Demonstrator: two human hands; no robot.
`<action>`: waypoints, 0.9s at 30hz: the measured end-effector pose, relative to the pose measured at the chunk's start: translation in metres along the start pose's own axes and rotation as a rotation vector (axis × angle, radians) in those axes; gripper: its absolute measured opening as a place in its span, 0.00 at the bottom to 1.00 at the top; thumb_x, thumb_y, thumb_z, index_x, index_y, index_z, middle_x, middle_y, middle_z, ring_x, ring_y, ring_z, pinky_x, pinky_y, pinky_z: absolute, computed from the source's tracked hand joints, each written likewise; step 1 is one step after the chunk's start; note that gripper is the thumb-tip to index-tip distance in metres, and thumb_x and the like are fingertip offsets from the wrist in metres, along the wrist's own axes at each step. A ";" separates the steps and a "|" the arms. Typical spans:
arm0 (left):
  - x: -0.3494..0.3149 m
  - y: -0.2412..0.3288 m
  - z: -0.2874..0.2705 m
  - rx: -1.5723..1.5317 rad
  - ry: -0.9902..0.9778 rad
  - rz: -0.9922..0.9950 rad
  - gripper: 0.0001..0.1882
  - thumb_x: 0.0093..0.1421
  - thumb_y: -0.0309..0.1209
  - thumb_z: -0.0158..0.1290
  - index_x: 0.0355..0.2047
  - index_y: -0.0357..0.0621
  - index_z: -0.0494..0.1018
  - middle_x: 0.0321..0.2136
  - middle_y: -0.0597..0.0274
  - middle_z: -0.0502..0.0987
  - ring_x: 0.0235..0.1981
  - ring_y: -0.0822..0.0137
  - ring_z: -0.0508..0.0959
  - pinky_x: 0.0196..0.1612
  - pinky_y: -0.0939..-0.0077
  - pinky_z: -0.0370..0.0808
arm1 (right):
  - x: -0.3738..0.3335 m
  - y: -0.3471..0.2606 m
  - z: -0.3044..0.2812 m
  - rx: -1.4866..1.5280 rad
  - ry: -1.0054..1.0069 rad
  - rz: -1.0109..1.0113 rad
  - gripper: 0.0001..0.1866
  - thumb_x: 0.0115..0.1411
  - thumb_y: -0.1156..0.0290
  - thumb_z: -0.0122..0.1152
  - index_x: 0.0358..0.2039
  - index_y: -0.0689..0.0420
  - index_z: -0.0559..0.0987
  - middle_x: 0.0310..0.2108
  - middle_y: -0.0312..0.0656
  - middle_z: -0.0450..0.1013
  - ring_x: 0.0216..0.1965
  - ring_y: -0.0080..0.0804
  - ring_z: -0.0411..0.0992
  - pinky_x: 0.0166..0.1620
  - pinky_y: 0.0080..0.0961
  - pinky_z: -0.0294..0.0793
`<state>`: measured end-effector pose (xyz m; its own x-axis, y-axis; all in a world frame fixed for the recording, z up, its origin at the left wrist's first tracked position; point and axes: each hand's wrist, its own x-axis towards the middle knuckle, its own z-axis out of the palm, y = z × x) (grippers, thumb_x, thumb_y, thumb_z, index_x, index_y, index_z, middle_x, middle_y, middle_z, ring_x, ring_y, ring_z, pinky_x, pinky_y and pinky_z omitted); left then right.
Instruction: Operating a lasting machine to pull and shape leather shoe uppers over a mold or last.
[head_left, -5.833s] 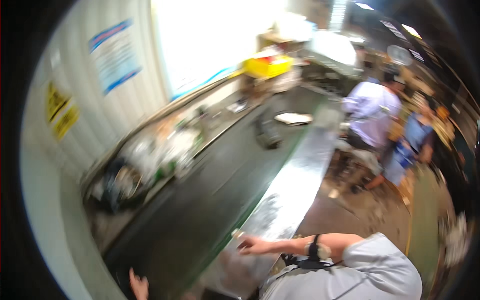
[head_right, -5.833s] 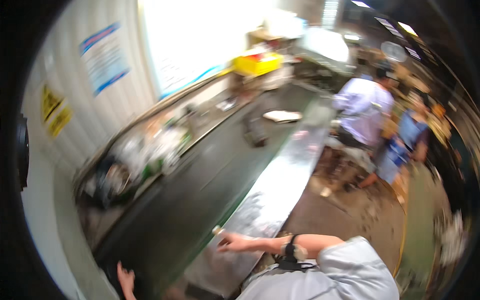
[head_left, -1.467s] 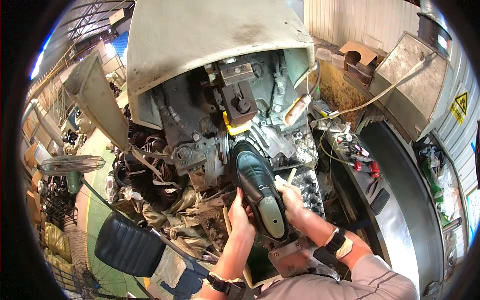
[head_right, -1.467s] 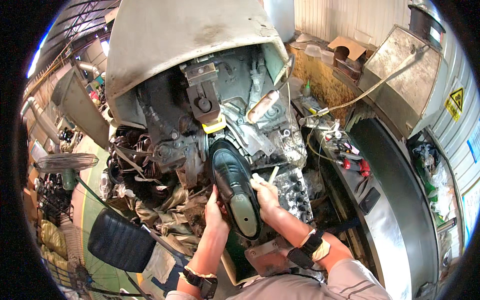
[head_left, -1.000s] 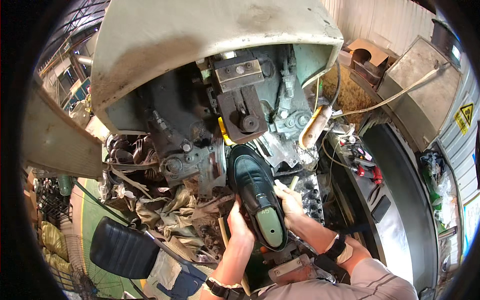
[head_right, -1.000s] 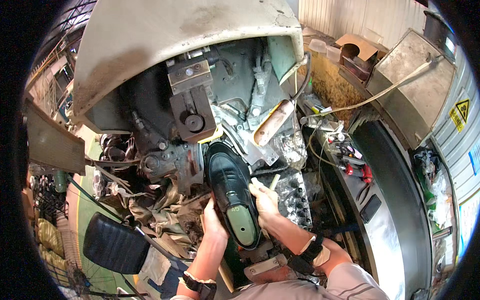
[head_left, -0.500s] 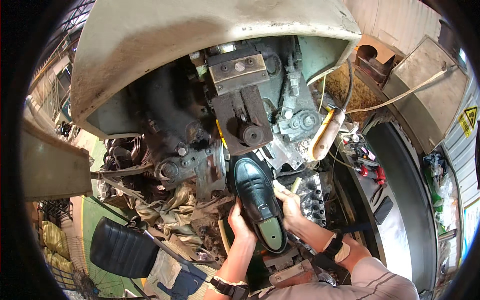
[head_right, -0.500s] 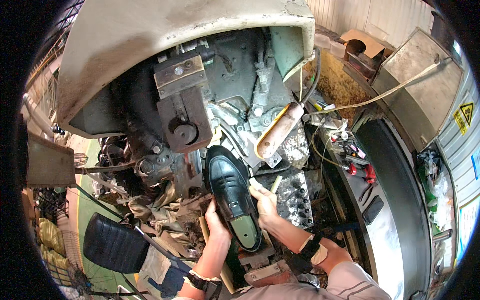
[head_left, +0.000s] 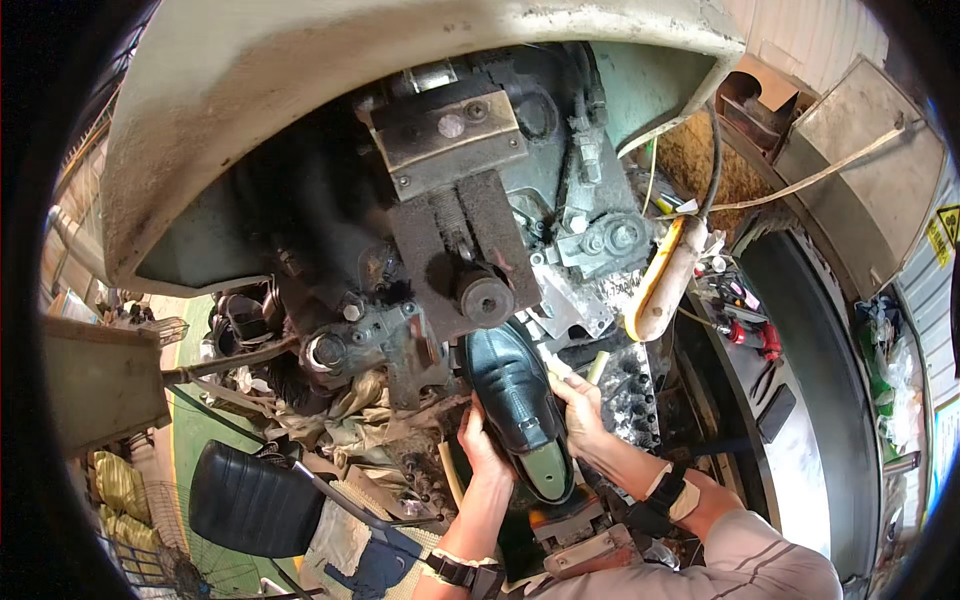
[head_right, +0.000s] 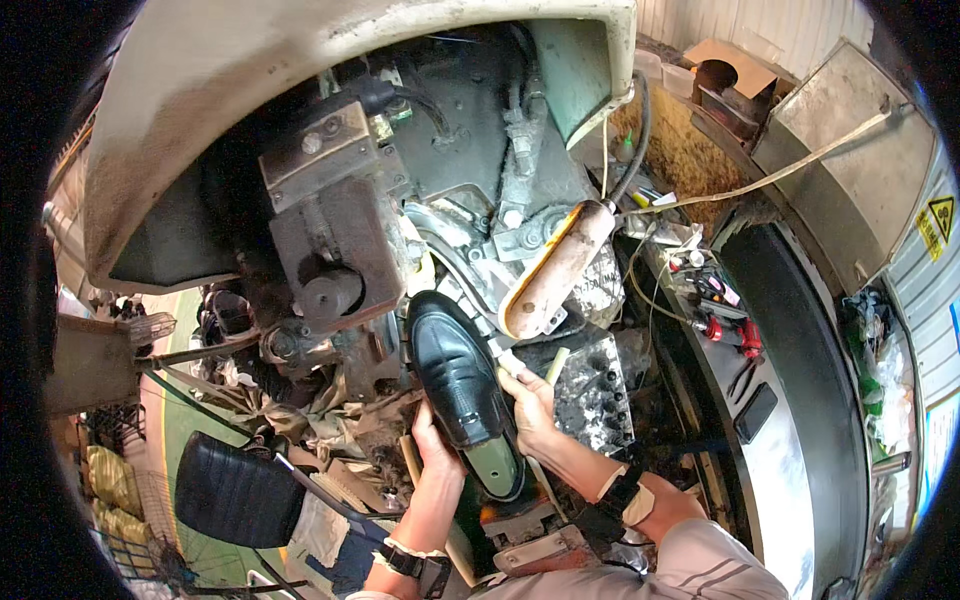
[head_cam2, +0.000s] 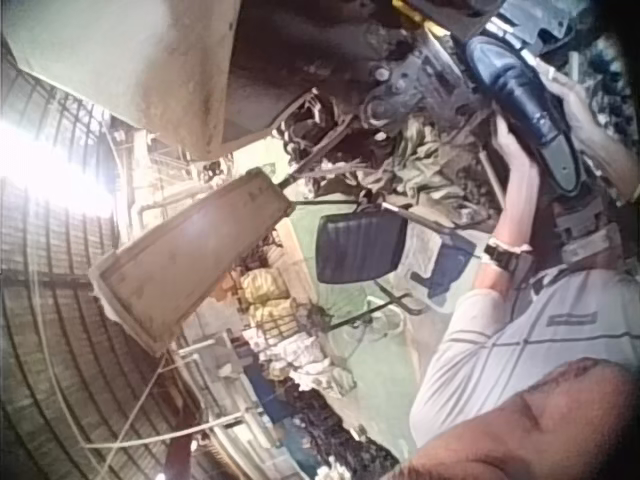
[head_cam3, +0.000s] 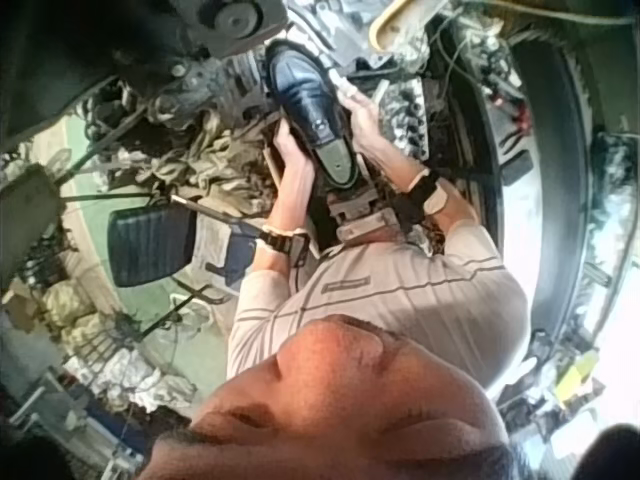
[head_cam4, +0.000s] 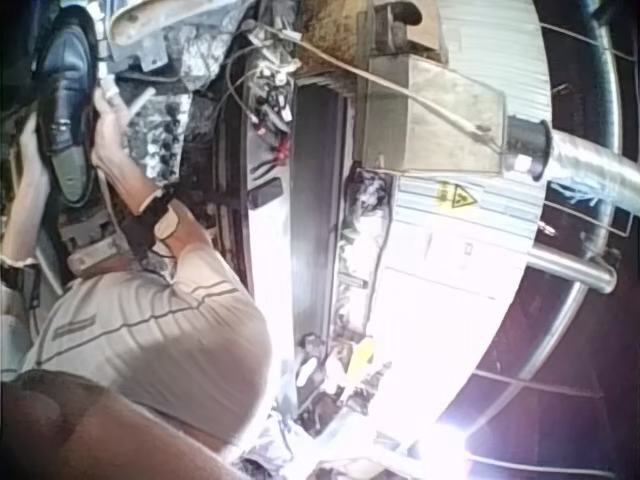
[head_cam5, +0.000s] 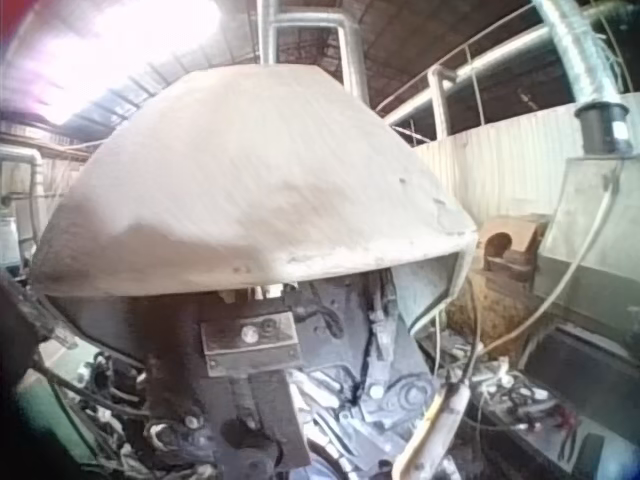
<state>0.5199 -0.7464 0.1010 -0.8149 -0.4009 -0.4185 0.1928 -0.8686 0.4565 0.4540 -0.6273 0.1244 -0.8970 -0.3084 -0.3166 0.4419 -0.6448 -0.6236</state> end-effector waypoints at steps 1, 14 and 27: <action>-0.002 0.001 0.001 -0.022 -0.016 -0.021 0.18 0.70 0.41 0.49 0.48 0.38 0.74 0.42 0.55 0.81 0.39 0.60 0.82 0.44 0.63 0.80 | -0.002 -0.001 0.001 0.009 -0.011 0.009 0.15 0.65 0.77 0.58 0.52 0.64 0.78 0.46 0.40 0.79 0.45 0.27 0.77 0.49 0.24 0.77; -0.015 0.016 0.019 0.171 0.043 -0.121 0.23 0.68 0.50 0.47 0.48 0.45 0.76 0.45 0.57 0.81 0.43 0.60 0.81 0.52 0.62 0.77 | 0.002 -0.006 -0.016 -0.039 -0.075 -0.011 0.16 0.67 0.72 0.59 0.53 0.64 0.77 0.44 0.41 0.79 0.41 0.25 0.78 0.46 0.22 0.79; -0.109 0.081 -0.192 0.241 0.487 0.188 0.15 0.63 0.41 0.59 0.42 0.46 0.73 0.40 0.61 0.76 0.42 0.62 0.77 0.53 0.64 0.75 | 0.047 -0.067 -0.241 -0.795 0.366 0.146 0.53 0.56 0.78 0.65 0.71 0.66 0.39 0.65 0.55 0.63 0.62 0.43 0.67 0.61 0.37 0.67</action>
<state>0.7287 -0.8285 0.0329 -0.4220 -0.6793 -0.6004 0.1333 -0.7016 0.7000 0.3854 -0.4302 -0.0210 -0.8313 -0.0186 -0.5555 0.5511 0.1020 -0.8282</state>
